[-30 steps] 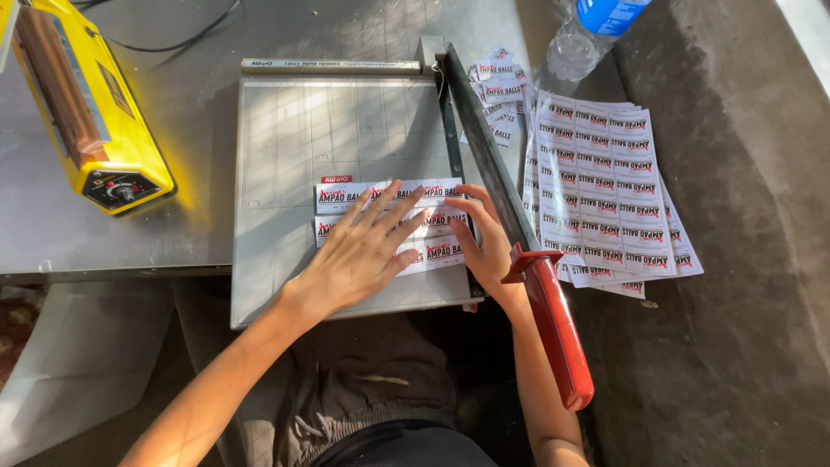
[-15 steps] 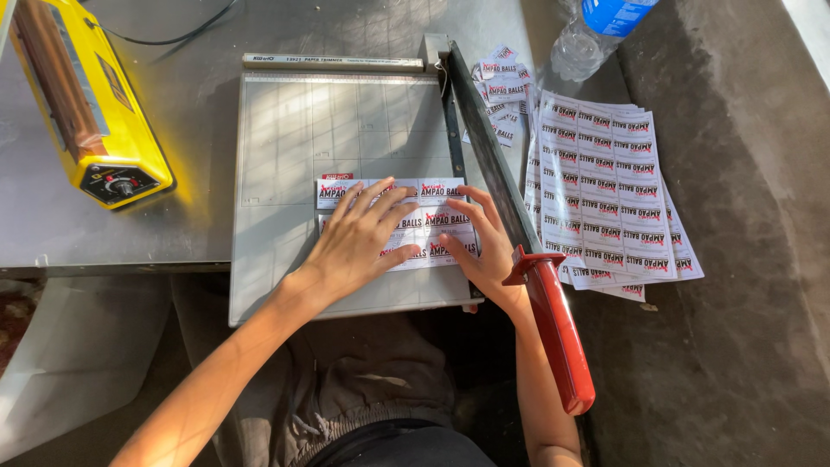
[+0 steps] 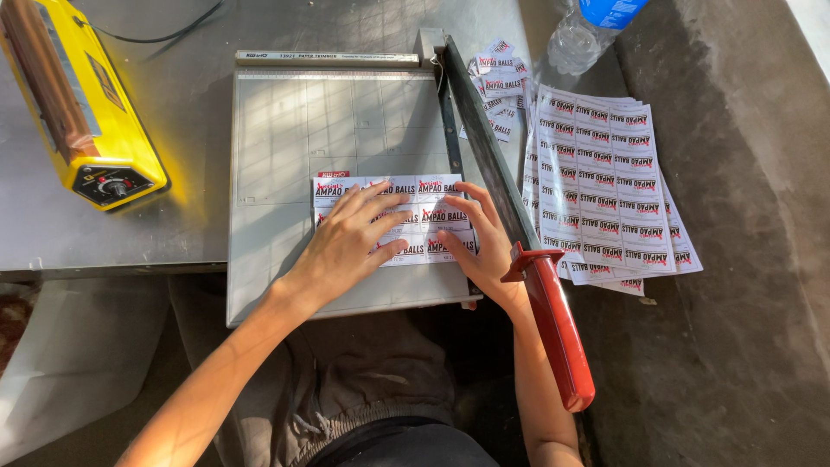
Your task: The person uses a paper trimmer to cut sheets of printed labels into smaller strips. They align the paper, press down the lever to cut, and then move the cut pieces aside to continue with the next sheet.
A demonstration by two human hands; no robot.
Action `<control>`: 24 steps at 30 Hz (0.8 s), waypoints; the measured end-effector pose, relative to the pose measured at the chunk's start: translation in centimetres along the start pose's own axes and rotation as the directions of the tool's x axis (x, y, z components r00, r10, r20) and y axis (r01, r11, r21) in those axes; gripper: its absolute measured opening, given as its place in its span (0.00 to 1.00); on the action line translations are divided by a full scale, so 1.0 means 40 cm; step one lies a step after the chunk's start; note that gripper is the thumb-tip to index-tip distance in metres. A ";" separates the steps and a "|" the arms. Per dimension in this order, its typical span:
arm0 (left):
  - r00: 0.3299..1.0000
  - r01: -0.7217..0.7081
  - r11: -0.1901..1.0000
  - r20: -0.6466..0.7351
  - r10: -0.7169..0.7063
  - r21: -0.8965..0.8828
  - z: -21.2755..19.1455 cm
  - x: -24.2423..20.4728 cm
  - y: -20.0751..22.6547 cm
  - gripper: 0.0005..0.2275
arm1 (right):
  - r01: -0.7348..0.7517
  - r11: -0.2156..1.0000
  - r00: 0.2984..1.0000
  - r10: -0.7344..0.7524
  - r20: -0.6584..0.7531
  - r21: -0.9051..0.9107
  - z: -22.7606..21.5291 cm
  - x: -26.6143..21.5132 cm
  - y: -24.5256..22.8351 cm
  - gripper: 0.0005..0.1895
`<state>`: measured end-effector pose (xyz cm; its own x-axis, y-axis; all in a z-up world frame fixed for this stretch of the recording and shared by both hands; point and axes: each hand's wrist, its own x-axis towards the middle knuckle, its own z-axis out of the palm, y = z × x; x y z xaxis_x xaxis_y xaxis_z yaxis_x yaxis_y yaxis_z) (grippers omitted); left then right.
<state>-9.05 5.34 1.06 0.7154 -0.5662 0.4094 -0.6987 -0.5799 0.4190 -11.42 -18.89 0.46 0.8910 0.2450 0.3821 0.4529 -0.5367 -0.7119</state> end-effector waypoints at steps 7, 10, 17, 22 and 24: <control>1.000 -0.001 1.000 -0.011 0.001 -0.004 0.005 -0.004 -0.001 0.18 | -0.020 1.000 1.000 0.020 -0.002 -0.018 -0.002 -0.002 -0.011 0.23; 1.000 -0.006 1.000 -0.019 0.006 -0.004 0.005 -0.005 -0.002 0.17 | -0.032 0.999 0.999 0.032 -0.001 -0.016 -0.002 -0.001 -0.010 0.23; 0.999 -0.025 1.000 -0.029 0.024 -0.010 0.008 -0.010 -0.003 0.17 | -0.025 1.000 1.000 0.025 -0.018 -0.002 0.002 -0.003 -0.008 0.22; 0.999 -0.025 0.999 -0.024 0.025 -0.021 0.005 -0.010 -0.001 0.17 | -0.020 1.000 0.999 0.020 -0.033 -0.008 0.003 -0.003 -0.012 0.22; 0.999 -0.026 0.999 -0.023 0.025 -0.022 0.004 -0.011 0.000 0.17 | -0.030 1.000 0.999 0.030 -0.028 -0.005 0.003 -0.003 -0.014 0.22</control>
<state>-9.36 5.51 0.74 0.6972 -0.5671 0.4385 -0.7169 -0.5521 0.4257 -11.78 -18.53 0.73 0.9031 0.2058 0.3769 0.4254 -0.5479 -0.7203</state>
